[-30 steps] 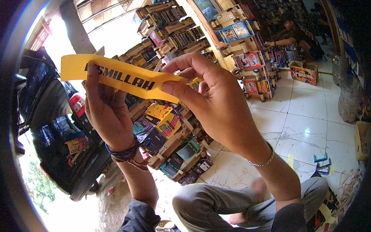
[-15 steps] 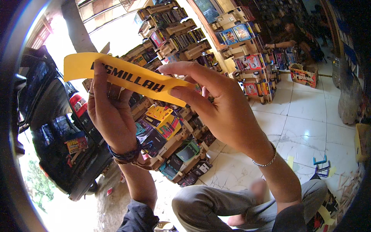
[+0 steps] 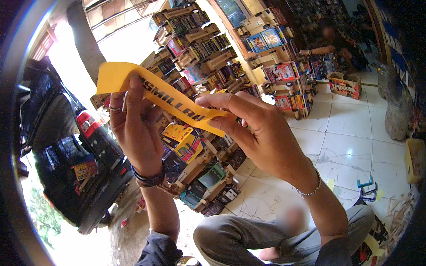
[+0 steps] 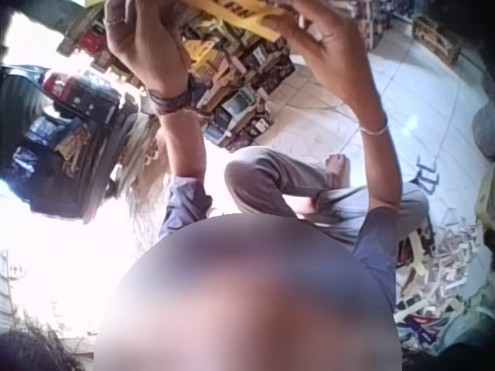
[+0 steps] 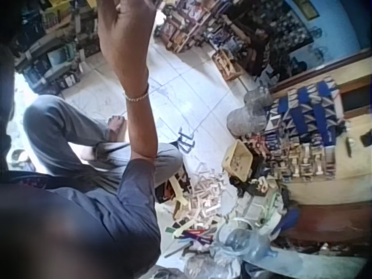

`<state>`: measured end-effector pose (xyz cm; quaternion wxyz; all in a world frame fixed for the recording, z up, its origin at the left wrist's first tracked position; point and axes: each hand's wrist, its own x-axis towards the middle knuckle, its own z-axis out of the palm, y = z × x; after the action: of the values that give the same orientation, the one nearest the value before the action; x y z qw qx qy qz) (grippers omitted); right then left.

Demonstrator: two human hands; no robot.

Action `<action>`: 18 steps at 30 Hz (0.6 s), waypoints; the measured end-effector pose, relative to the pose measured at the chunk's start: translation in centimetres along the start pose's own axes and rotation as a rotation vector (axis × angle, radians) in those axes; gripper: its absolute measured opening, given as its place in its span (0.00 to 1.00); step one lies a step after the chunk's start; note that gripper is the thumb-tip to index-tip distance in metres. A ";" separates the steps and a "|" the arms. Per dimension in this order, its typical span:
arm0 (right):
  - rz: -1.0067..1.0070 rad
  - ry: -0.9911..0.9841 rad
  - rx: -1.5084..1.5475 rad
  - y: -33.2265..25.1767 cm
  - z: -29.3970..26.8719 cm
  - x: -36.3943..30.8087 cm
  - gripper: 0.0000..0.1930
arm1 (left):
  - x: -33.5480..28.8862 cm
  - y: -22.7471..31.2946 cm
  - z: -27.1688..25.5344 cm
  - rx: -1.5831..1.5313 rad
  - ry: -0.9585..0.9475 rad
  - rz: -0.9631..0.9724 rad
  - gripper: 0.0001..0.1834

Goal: The person sits on the floor and uses a utility knife and scissors to cut colored sticker strips into smaller pieces. They peel the backing from the cut pieces and arrange them on a black board, then cut a yellow strip and peel it to reveal printed text.

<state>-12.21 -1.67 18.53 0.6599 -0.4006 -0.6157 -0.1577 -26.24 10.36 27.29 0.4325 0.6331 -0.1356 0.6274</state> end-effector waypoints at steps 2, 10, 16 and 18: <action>-0.041 0.028 0.014 0.5 0.3 0.2 0.18 | 0.3 -0.4 -0.1 0.029 -0.012 0.045 0.11; 0.171 -0.026 0.073 0.3 0.1 -0.2 0.20 | 0.5 -0.7 0.1 0.132 0.028 0.102 0.11; 0.168 -0.017 0.062 0.6 0.4 -0.2 0.21 | 0.6 -0.8 0.4 0.142 0.039 0.068 0.12; 0.174 -0.024 0.051 0.8 0.4 -0.2 0.22 | 0.7 -0.7 0.3 0.144 0.038 0.053 0.12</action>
<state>-11.99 -0.97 18.04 0.6738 -0.4374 -0.5903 -0.0793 -25.40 10.88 27.71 0.3717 0.6468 -0.0987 0.6585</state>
